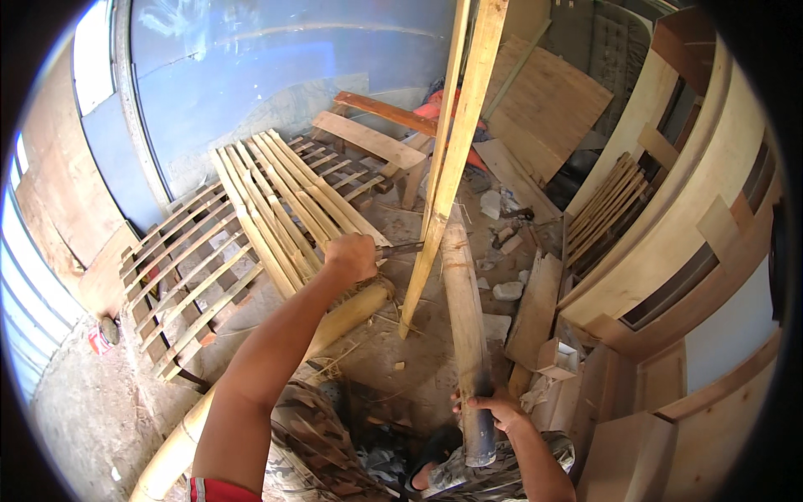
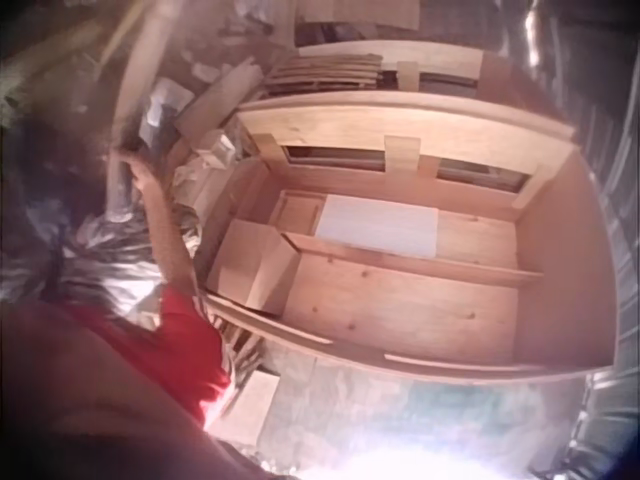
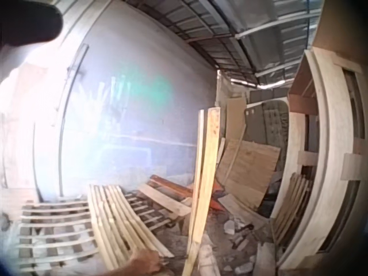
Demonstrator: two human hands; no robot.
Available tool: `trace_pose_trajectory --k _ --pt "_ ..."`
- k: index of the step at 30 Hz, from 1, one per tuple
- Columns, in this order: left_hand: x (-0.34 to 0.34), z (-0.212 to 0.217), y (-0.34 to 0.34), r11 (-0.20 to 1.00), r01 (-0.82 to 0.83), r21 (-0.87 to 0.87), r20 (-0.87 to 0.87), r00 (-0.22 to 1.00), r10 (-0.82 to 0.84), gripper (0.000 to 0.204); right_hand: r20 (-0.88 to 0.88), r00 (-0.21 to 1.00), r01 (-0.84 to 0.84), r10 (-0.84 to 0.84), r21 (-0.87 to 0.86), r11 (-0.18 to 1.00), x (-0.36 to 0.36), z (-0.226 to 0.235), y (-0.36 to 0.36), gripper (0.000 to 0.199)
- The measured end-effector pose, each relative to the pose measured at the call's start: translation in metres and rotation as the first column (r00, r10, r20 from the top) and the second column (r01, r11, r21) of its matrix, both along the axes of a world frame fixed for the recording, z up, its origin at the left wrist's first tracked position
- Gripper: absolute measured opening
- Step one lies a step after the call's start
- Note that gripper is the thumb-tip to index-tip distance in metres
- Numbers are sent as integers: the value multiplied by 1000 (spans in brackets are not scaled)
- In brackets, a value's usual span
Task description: The person splits a long bamboo pole into thin strips using a metal wedge and a wooden mallet. After splitting, the person uses a knife to further separate and trim the strips. The finished strips are placed on a pile nearby.
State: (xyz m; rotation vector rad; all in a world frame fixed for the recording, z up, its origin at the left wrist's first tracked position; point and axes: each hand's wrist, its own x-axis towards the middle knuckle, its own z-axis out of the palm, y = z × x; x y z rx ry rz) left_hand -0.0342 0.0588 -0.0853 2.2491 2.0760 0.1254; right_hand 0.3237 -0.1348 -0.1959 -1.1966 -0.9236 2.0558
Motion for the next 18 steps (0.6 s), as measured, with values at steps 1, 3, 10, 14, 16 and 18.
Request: trace_pose_trajectory --k 1,3,10,14,16,18 --pt "-2 -1 0 1000 13 15 5 1000 -13 26 -13 1000 16 -15 28 999 -4 0 0 64" --pt "-5 -4 1 998 40 47 15 999 -41 26 -42 998 50 -47 85 995 -16 3 -3 59" --pt "13 -9 14 995 37 -88 126 992 -25 33 594 722 109 -355 408 906 8 35 40 78" --pt "27 -21 16 999 23 -41 161 987 -16 32 309 679 184 -666 807 561 14 136 79 57" --pt "31 -26 16 997 21 -81 172 985 -6 32 100 666 305 -740 868 392 12 172 87 43" --pt "23 -28 25 995 19 -99 175 985 -1 31 -31 702 366 -711 873 323 9 185 92 41"
